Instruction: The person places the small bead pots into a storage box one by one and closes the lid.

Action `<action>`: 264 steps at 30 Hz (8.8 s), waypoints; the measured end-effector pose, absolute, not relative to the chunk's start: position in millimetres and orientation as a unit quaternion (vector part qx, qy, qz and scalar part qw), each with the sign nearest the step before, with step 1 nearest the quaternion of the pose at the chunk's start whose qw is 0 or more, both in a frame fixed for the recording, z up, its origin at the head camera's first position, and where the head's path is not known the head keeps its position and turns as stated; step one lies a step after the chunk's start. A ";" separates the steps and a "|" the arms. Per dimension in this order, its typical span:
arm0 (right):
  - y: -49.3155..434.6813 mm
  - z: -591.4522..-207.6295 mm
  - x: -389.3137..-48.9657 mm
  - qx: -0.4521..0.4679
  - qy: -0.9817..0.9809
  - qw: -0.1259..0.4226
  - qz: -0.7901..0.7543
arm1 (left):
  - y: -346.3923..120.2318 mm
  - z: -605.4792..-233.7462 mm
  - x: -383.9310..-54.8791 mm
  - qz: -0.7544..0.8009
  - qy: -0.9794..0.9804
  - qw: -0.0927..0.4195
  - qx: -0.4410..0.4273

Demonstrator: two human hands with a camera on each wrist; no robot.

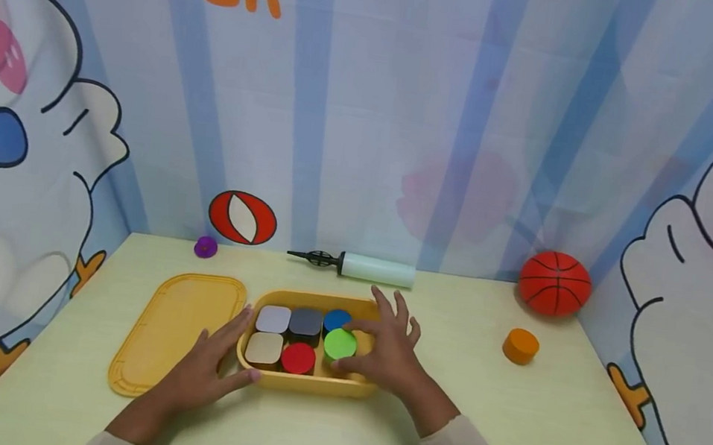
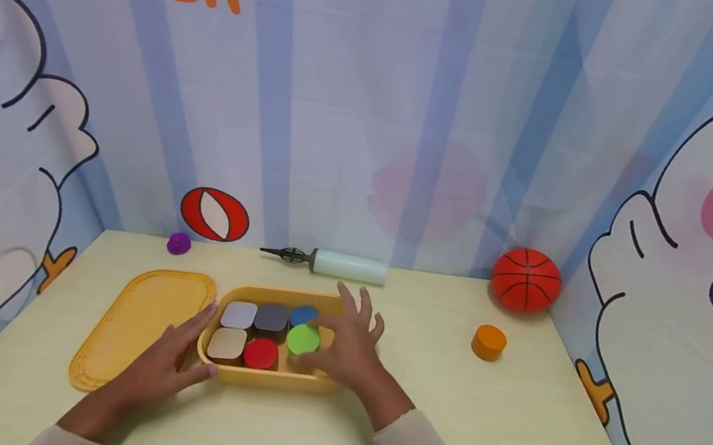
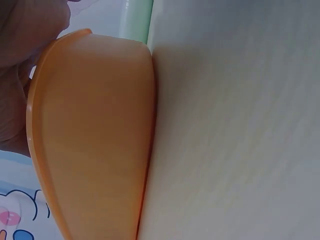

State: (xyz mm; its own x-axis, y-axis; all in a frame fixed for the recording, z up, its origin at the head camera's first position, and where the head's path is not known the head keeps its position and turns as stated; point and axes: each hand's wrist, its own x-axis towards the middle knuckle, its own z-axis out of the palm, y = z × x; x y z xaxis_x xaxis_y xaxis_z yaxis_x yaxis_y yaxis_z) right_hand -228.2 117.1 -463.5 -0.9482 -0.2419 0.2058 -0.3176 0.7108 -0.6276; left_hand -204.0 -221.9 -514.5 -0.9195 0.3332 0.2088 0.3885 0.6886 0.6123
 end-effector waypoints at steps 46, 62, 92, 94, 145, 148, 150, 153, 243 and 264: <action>113.8 -463.3 -227.6 0.159 -0.935 0.026 0.315 | -221.5 -511.9 -202.7 -0.344 -0.919 0.029 -0.189; 176.6 -465.9 -238.0 0.120 -0.869 0.030 0.478 | -220.5 -511.9 -202.4 -0.343 -0.917 0.038 -0.197; 326.0 -476.2 -236.5 0.030 -0.882 0.141 0.448 | -224.0 -510.8 -201.9 -0.348 -0.916 0.034 -0.195; 332.1 -475.7 -237.1 0.022 -0.884 0.144 0.445 | -224.2 -511.1 -201.7 -0.346 -0.917 0.038 -0.194; 363.9 -496.1 -240.4 -0.171 -0.847 -0.003 0.504 | -221.6 -512.2 -201.3 -0.347 -0.916 0.037 -0.199; 352.9 -494.1 -241.6 -0.134 -0.854 0.004 0.503 | -221.8 -511.2 -201.5 -0.345 -0.917 0.036 -0.195; 343.6 -491.9 -242.5 -0.109 -0.859 0.012 0.499 | -221.7 -510.1 -201.8 -0.344 -0.919 0.032 -0.190; 328.1 -487.7 -242.7 -0.086 -0.862 0.015 0.499 | -221.3 -509.0 -202.0 -0.344 -0.920 0.027 -0.187; 152.3 -471.1 -249.6 0.078 -0.926 -0.082 0.361 | -220.6 -511.8 -204.4 -0.340 -0.924 0.018 -0.177; 158.9 -465.7 -249.2 0.108 -0.922 -0.083 0.363 | -223.0 -499.9 -204.1 -0.307 -0.930 0.049 -0.196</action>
State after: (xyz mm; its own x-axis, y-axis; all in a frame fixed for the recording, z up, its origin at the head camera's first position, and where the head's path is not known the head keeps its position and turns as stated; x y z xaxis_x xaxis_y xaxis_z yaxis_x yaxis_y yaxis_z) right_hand -249.2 158.9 -465.7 -0.9629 -0.2594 -0.0743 -0.1390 0.7128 -0.6875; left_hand -204.1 -223.0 -499.9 -0.9188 0.3341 0.2104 0.3937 0.7354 0.5515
